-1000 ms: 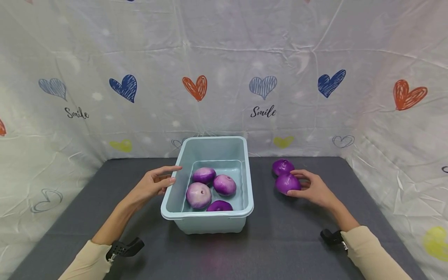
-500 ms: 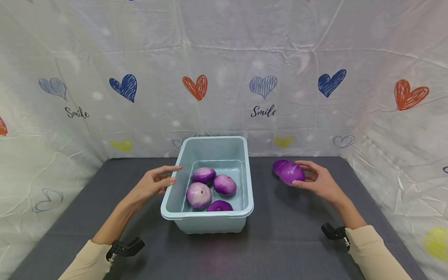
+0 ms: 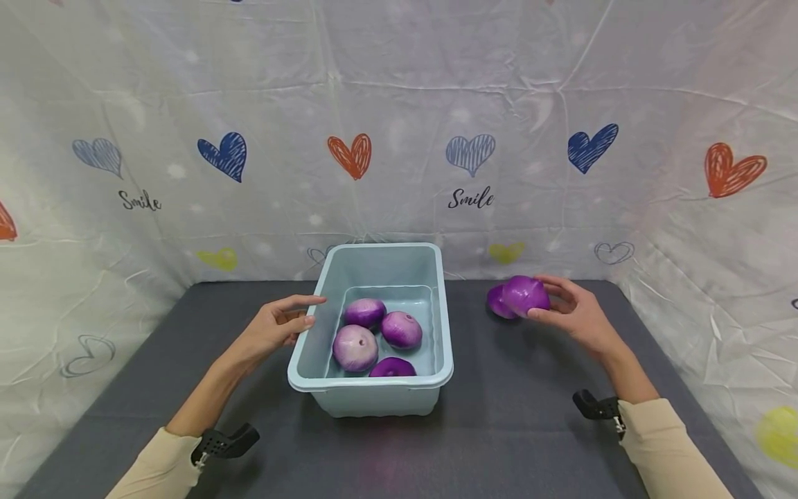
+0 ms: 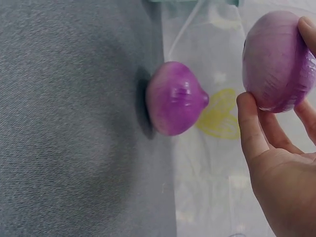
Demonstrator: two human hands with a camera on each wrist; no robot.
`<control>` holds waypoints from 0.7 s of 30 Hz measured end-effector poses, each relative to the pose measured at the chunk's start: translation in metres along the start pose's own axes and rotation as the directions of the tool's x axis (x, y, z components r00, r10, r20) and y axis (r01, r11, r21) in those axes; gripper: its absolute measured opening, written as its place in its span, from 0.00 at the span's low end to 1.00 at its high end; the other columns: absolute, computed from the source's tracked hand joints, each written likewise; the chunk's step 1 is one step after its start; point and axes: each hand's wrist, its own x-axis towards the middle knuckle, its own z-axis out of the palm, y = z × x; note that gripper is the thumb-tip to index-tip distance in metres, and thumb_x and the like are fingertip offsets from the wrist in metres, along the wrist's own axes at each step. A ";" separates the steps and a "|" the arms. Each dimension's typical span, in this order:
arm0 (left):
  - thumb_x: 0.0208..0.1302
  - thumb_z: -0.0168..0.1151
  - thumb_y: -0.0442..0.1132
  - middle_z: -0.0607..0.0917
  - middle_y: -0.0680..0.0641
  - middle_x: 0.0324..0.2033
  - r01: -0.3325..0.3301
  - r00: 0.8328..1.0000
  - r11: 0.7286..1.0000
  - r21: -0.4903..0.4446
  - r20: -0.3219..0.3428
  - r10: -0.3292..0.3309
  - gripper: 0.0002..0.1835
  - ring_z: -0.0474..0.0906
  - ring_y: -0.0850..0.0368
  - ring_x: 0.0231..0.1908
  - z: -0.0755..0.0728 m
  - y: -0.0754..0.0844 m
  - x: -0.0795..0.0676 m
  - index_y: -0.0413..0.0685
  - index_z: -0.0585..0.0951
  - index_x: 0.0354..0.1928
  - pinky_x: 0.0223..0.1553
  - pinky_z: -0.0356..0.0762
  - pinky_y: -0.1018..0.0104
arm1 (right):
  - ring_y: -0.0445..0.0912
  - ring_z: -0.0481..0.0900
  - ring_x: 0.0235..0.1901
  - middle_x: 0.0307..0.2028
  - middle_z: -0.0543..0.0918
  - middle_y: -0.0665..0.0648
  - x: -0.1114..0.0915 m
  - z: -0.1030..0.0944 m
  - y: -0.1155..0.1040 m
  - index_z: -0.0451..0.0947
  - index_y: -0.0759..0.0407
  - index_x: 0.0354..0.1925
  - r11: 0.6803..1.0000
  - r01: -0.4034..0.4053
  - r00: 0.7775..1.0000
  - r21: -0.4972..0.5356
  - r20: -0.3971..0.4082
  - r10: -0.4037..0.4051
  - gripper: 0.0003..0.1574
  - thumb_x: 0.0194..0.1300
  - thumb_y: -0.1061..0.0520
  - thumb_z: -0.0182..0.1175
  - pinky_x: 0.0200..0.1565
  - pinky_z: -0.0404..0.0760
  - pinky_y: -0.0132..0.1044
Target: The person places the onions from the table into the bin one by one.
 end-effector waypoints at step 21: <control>0.73 0.63 0.38 0.69 0.47 0.23 -0.016 1.000 0.999 0.032 -0.012 0.016 0.21 0.67 0.55 0.24 0.001 0.001 0.000 0.42 0.78 0.66 0.29 0.70 0.63 | 0.42 0.78 0.58 0.65 0.69 0.60 0.020 0.007 -0.021 0.66 0.56 0.74 1.000 0.005 1.000 -0.010 0.003 -0.004 0.36 0.72 0.64 0.63 0.50 0.79 0.35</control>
